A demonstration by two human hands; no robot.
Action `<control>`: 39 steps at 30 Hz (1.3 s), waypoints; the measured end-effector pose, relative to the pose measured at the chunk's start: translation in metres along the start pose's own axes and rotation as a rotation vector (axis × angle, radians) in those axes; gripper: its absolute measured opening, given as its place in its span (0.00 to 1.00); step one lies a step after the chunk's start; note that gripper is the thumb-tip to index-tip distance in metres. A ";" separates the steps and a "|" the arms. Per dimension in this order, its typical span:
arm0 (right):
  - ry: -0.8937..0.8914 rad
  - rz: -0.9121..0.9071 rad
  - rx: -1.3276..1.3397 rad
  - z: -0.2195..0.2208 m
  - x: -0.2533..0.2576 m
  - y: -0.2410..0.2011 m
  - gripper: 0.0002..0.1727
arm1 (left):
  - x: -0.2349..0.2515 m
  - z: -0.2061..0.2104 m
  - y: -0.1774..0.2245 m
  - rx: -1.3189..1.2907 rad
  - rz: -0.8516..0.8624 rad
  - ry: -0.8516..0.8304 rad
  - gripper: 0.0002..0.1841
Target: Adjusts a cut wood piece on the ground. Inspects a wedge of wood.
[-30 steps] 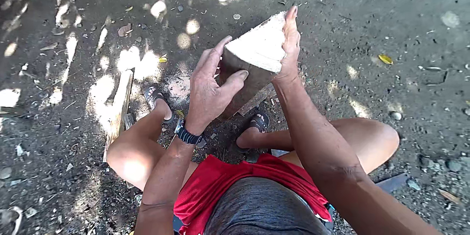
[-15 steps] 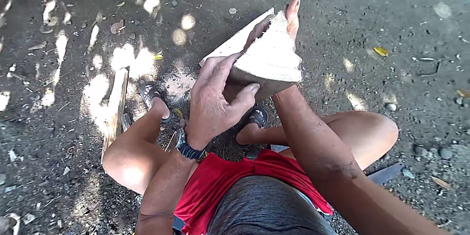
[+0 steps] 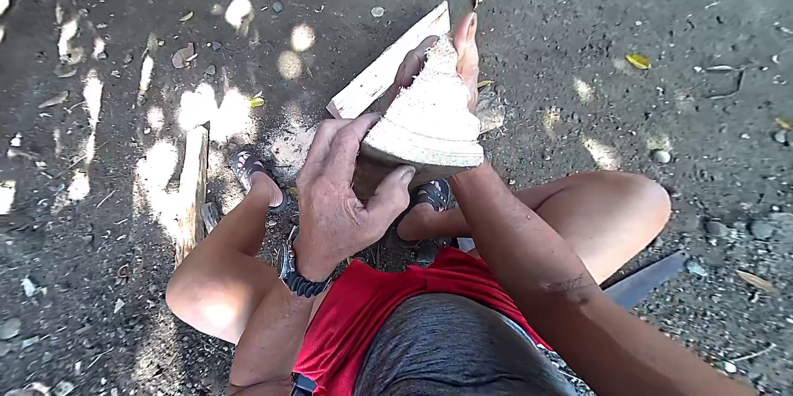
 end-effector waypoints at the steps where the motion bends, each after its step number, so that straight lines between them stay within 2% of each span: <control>1: -0.007 0.003 0.001 0.001 -0.001 -0.001 0.35 | -0.001 0.000 0.001 0.001 0.000 0.003 0.28; 9: -0.040 -0.041 0.113 -0.004 -0.004 0.002 0.33 | -0.003 0.006 0.006 0.003 0.025 0.002 0.29; 39: -0.047 -0.094 0.040 -0.016 -0.018 -0.006 0.35 | -0.002 0.015 0.009 -0.049 0.086 -0.030 0.28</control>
Point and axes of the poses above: each hand's wrist, its own x-axis towards the middle knuckle, its own z-axis out of the palm, y = z × x, the point moved 9 cm from there along x, towards the middle knuckle, and after that the axes turned 12 degrees about -y, right-handed, at the moved point
